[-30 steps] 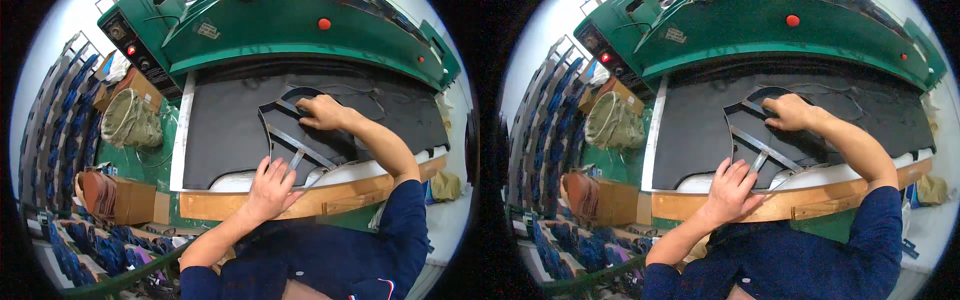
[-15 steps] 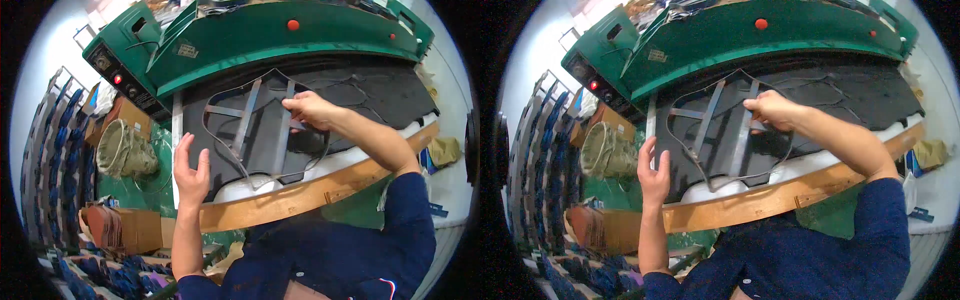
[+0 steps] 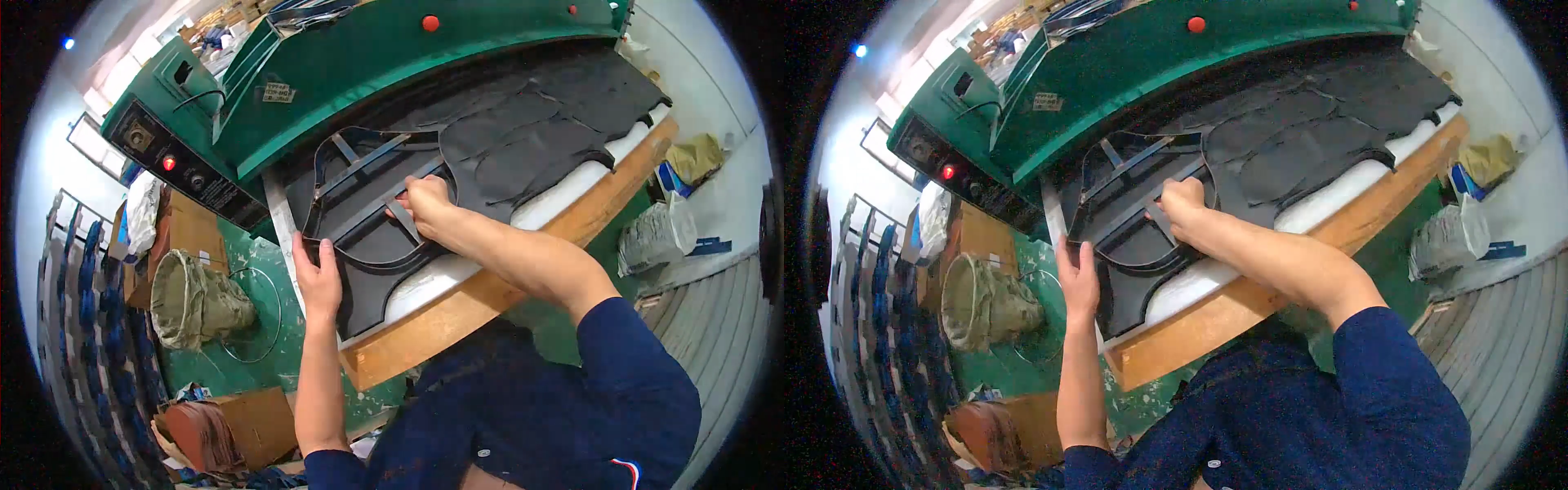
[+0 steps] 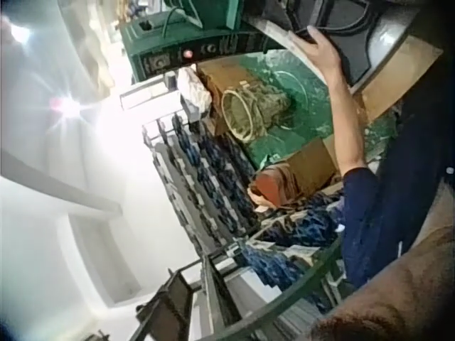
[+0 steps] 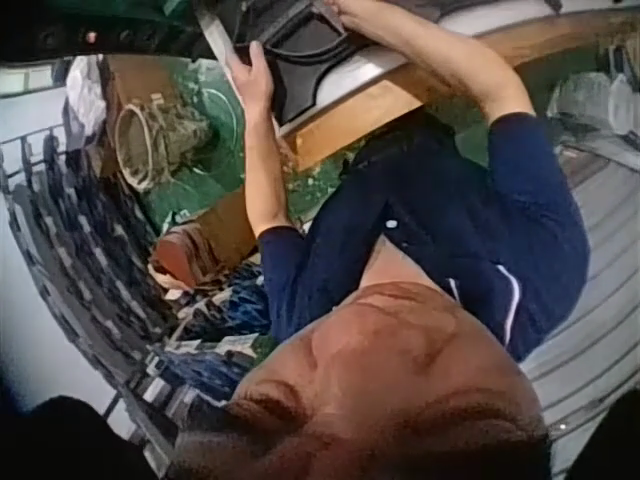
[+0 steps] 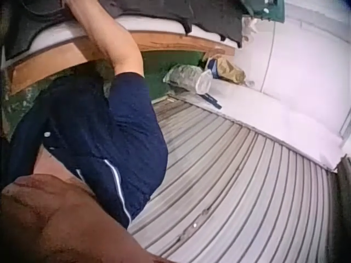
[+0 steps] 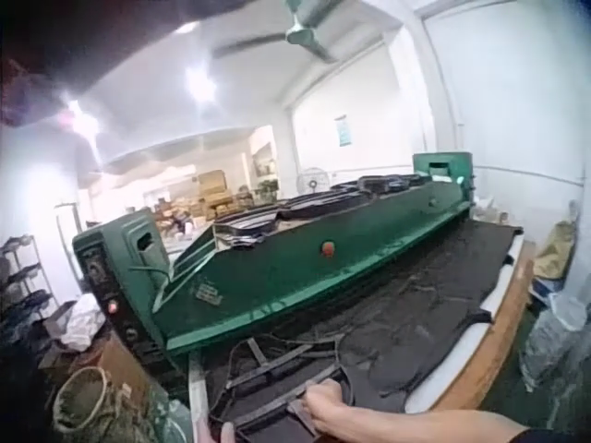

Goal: Cutting shapes out of a large sheet of black material using a press and templates.

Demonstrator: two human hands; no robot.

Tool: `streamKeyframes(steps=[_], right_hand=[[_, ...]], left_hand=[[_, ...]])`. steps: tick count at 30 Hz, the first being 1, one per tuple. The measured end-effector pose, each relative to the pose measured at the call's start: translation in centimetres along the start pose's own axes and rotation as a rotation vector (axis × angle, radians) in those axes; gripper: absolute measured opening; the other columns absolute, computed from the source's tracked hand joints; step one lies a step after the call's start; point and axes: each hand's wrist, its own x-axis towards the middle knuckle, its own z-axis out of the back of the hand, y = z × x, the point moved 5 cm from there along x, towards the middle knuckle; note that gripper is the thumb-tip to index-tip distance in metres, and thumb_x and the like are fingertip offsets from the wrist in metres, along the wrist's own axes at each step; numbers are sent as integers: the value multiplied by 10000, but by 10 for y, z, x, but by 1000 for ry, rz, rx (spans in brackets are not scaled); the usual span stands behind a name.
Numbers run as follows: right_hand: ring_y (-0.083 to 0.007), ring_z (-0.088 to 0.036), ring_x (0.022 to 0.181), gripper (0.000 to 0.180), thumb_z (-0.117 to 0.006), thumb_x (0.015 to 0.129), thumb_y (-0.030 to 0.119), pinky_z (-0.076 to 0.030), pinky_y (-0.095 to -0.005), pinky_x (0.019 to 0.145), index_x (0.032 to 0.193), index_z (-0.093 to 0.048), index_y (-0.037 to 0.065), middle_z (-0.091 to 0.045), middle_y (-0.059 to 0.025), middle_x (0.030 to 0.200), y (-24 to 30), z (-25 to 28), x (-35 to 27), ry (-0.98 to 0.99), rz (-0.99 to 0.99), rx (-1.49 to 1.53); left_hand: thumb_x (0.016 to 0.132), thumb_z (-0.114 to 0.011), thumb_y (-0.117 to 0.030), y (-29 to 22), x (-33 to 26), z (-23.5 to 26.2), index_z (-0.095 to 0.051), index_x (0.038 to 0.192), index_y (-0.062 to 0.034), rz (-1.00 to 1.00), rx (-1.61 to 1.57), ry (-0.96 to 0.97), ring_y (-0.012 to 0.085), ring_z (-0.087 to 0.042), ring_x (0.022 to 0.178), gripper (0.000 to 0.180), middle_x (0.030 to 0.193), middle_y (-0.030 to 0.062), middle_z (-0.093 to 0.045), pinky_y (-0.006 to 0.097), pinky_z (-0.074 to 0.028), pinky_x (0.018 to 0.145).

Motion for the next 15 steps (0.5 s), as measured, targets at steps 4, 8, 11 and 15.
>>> streamKeyframes(steps=[4,8,11,15], right_hand=[[-248,-611,567,121,-477,891,14,-563,-354,489,924,-552,-75,-625,-197,831,-8,-2,6,-103,3,-38],[-263,-619,580,127,-459,880,-7,-571,-389,503,930,-553,-77,-621,-204,839,-10,-5,6,-140,12,-86],[-266,-619,581,129,-459,877,-9,-569,-389,504,933,-557,-73,-621,-202,840,-15,-7,8,-171,37,-65],[-266,-609,620,125,-477,852,-9,-515,-409,485,883,-578,-74,-613,-173,804,-15,-5,8,-130,27,-33]], left_hand=[[952,-592,-280,9,11,-4,-348,1410,80,-42,97,5,334,-472,1275,632,1377,259,-471,375,-353,1074],[941,-599,-278,8,16,-6,-350,1407,82,10,103,26,341,-457,1292,640,1383,266,-465,371,-335,1089],[935,-599,-267,15,22,-3,-355,1400,83,-6,187,4,341,-463,1286,631,1376,257,-473,371,-344,1080],[931,-592,-263,15,27,-8,-363,1407,64,-51,140,14,363,-431,1323,620,1394,276,-460,374,-324,1101]])
